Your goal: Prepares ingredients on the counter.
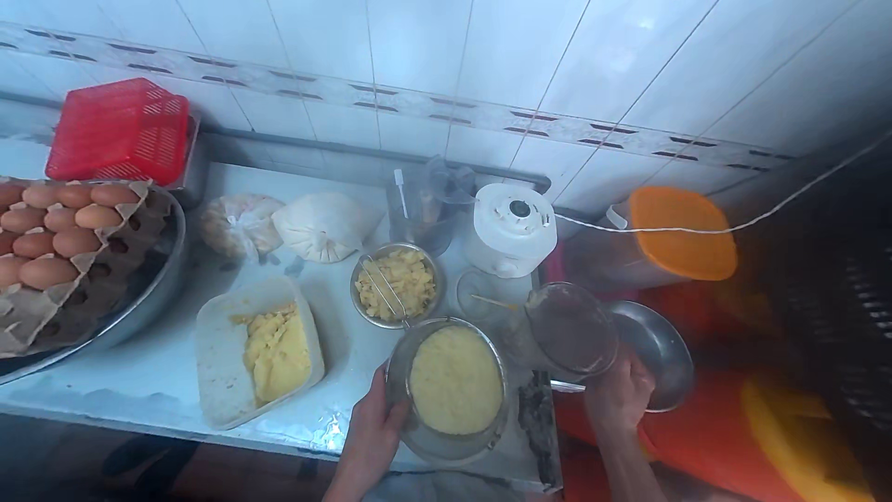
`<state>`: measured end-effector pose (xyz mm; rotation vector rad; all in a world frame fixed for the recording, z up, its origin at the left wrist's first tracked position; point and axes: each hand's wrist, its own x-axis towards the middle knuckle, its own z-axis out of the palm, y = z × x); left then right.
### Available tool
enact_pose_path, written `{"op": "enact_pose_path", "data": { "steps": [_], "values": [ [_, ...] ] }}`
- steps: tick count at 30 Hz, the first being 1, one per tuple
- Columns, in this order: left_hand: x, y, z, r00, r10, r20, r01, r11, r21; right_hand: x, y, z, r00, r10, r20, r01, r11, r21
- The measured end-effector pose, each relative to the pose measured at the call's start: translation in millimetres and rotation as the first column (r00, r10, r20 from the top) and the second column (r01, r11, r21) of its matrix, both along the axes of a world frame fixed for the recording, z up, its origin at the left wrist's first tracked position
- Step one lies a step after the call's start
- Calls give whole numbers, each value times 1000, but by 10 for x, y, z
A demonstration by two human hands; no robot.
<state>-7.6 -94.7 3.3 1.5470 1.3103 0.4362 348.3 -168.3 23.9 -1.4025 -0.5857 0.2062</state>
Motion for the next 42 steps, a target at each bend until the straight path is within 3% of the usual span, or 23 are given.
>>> {"op": "enact_pose_path", "data": {
  "steps": [3, 5, 7, 9, 11, 13, 16, 20, 23, 28, 38, 42],
  "values": [
    [-50, 64, -21, 998, -47, 46, 50, 997, -58, 9, -191, 149, 989, 14, 149, 7, 991, -137],
    [-81, 153, -8, 994, -68, 86, 76, 993, -93, -83, -356, 340, 915, -86, 394, 145, 982, -122],
    [-113, 220, 29, 994, -79, 76, 87, 990, -111, -301, -518, 512, 840, -136, 526, 225, 968, -108],
    [-128, 276, 63, 995, -85, 55, 92, 988, -128, -611, -606, 628, 842, 29, 539, 123, 962, -244],
    [-120, 290, 69, 995, -84, 56, 90, 987, -133, -858, -552, 616, 810, 319, 493, -81, 892, -445],
    [-109, 273, 61, 996, -78, 49, 84, 990, -117, -1011, -373, 449, 693, 517, 503, -206, 810, -549],
    [-133, 257, 59, 994, -106, -12, 105, 992, -77, -1163, 12, 289, 523, 682, 511, -302, 709, -637],
    [-107, 220, 74, 996, -88, 15, 89, 991, -99, -1364, 427, 311, 243, 889, 389, -251, 445, -860],
    [-67, 183, 61, 998, -60, -13, 59, 997, -59, -1454, 555, 144, 96, 925, 368, -203, 380, -902],
    [-41, 132, 96, 999, -14, -41, 12, 999, -46, -1490, 585, 6, 24, 900, 436, -161, 434, -886],
    [-19, 87, 107, 999, 13, -52, -15, 999, -39, -1266, 537, 71, 1, 927, 374, -189, 367, -911],
    [-16, 98, 107, 998, -8, -65, 6, 999, -32, -1422, 562, 202, -49, 885, 464, -232, 441, -867]
  ]
}}
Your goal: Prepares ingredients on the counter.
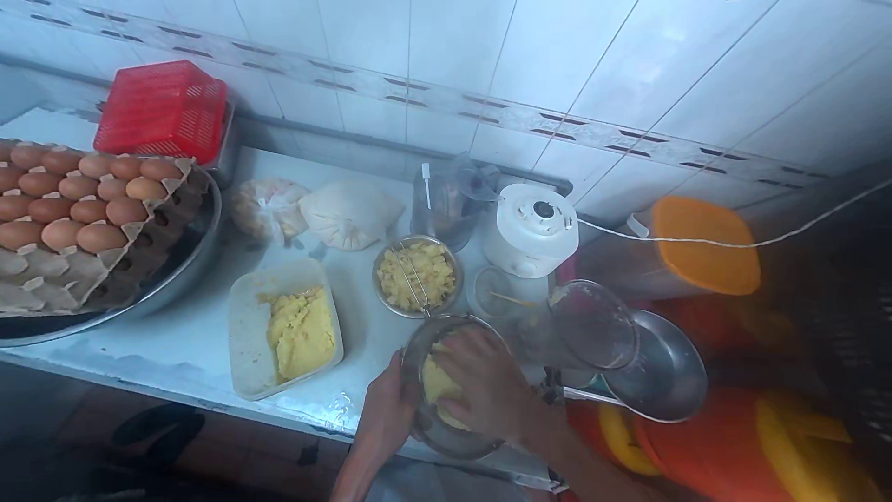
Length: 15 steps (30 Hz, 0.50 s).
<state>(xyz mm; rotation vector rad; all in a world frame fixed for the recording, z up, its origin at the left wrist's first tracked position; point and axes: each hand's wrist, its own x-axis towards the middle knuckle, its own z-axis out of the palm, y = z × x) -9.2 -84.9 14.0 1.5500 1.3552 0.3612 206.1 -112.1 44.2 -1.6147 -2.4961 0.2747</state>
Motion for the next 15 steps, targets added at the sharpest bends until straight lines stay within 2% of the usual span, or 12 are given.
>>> {"op": "enact_pose_path", "data": {
  "steps": [3, 6, 9, 12, 15],
  "values": [
    [9, -8, -38, 1000, -3, -13, 4, 999, 48, -202, 68, -47, 984, 168, -52, -167, 985, 30],
    [-5, -1, -59, 1000, -3, 9, 3, 999, 45, -218, 110, -117, 968, 251, -13, -251, 968, -12],
    [-7, 0, -51, 1000, 12, 17, -13, 1000, 17, -62, 110, -162, 964, 264, -18, -264, 963, -50],
    [3, -25, -59, 1000, 26, -6, -26, 999, 47, 125, 92, -207, 962, 248, -114, -256, 965, -63],
    [14, -40, -91, 999, 40, 9, -40, 997, 67, 199, 73, -111, 964, 121, -238, -128, 992, -15]
  ]
}}
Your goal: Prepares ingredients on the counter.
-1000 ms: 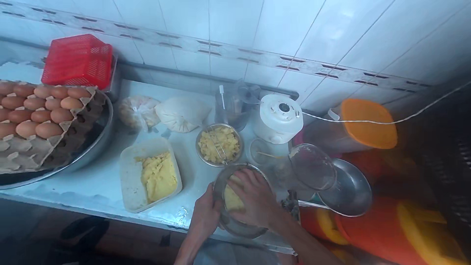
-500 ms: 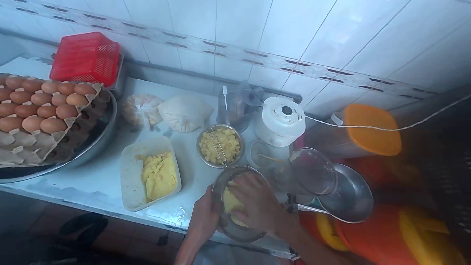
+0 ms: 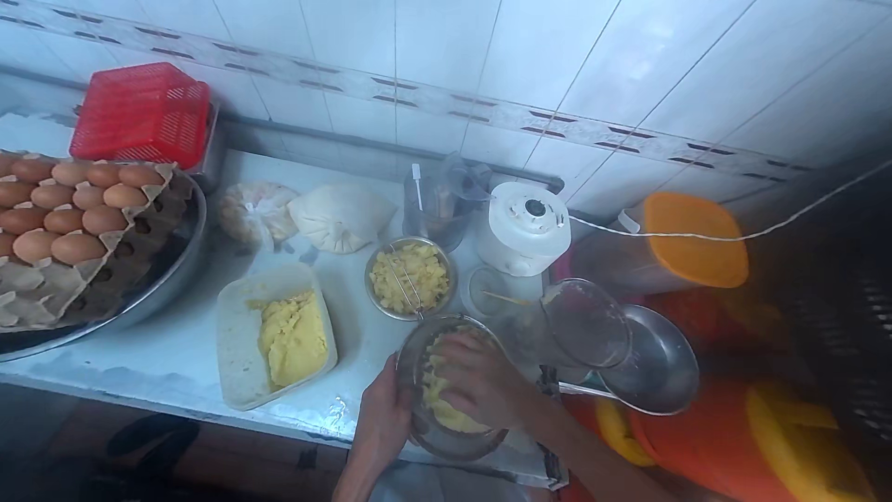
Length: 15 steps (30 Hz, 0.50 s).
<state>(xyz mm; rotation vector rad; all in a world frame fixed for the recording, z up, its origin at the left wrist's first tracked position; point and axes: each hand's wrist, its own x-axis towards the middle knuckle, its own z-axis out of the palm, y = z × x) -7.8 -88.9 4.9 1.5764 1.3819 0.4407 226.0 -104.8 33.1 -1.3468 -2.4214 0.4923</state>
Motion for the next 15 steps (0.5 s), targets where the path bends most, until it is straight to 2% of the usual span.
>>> {"op": "enact_pose_path", "data": {
  "steps": [2, 5, 8, 12, 15],
  "values": [
    [-5, -13, 1, 1000, 2, 15, -2, 1000, 3, 7, 13, 25, 994, -106, 6, 106, 994, 29],
    [6, -25, 1, 1000, 10, 22, -11, 1000, 3, 6, 18, -30, 960, -240, 141, 236, 971, 49],
    [7, -37, 2, 999, 26, 32, -26, 1000, -3, -71, -67, -26, 898, -380, 220, 394, 919, -21],
    [31, -67, -5, 999, 44, 32, -44, 999, 15, -175, -209, 8, 799, -566, 203, 591, 801, -95],
    [46, -74, -25, 998, 59, 13, -59, 997, 51, -269, -250, -24, 767, -623, 156, 638, 765, -86]
  ]
}}
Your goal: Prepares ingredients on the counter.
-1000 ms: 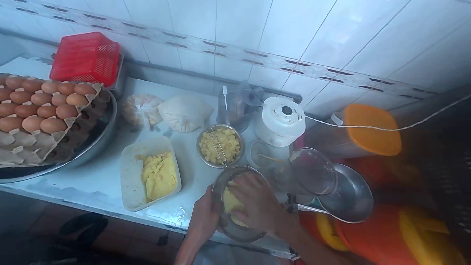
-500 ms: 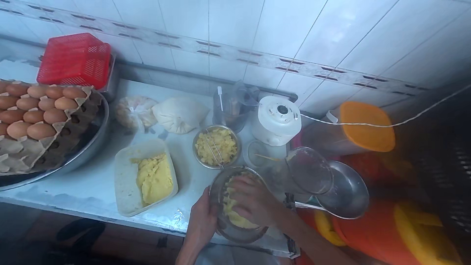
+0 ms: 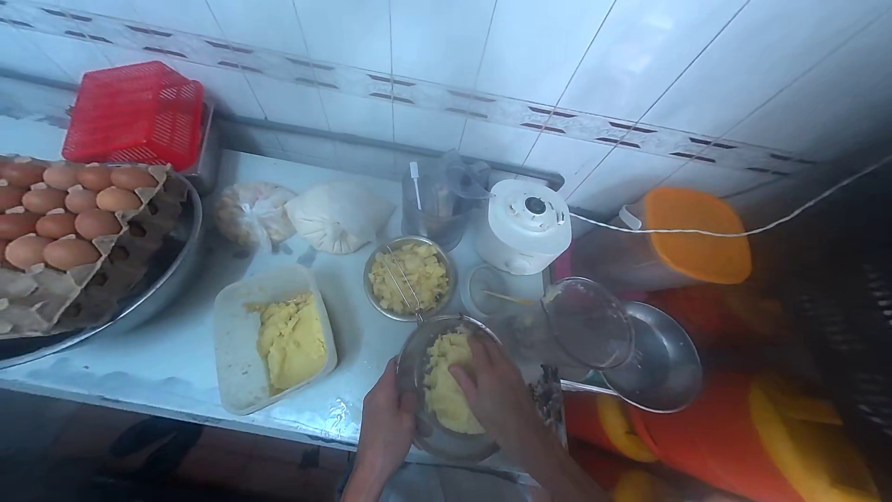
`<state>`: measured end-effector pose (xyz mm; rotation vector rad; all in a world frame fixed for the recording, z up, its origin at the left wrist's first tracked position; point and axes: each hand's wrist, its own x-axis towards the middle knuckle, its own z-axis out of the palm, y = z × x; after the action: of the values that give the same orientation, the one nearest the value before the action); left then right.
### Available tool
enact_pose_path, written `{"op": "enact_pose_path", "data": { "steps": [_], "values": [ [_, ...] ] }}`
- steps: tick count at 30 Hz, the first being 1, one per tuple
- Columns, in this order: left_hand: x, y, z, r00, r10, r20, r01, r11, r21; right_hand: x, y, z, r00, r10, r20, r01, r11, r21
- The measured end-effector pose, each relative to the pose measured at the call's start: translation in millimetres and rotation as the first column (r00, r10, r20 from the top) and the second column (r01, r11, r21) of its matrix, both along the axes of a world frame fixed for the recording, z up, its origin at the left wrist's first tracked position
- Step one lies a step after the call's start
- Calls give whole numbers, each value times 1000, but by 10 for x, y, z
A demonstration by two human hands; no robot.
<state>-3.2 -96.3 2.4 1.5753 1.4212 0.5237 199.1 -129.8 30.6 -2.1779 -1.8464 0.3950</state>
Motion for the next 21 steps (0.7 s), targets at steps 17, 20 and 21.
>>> {"op": "enact_pose_path", "data": {
  "steps": [17, 20, 21],
  "values": [
    [-16, -27, 27, 1000, 1, 9, -1, 999, -35, -123, -157, 249, 993, -118, 13, 118, 976, -185],
    [-21, -13, 49, 1000, 2, -9, -3, 999, -48, -69, -140, 341, 994, -41, -99, 19, 977, -211],
    [-26, -4, 50, 1000, -5, -12, 5, 999, -43, -1, -135, 363, 994, 4, -114, -24, 985, -170]
  ]
}}
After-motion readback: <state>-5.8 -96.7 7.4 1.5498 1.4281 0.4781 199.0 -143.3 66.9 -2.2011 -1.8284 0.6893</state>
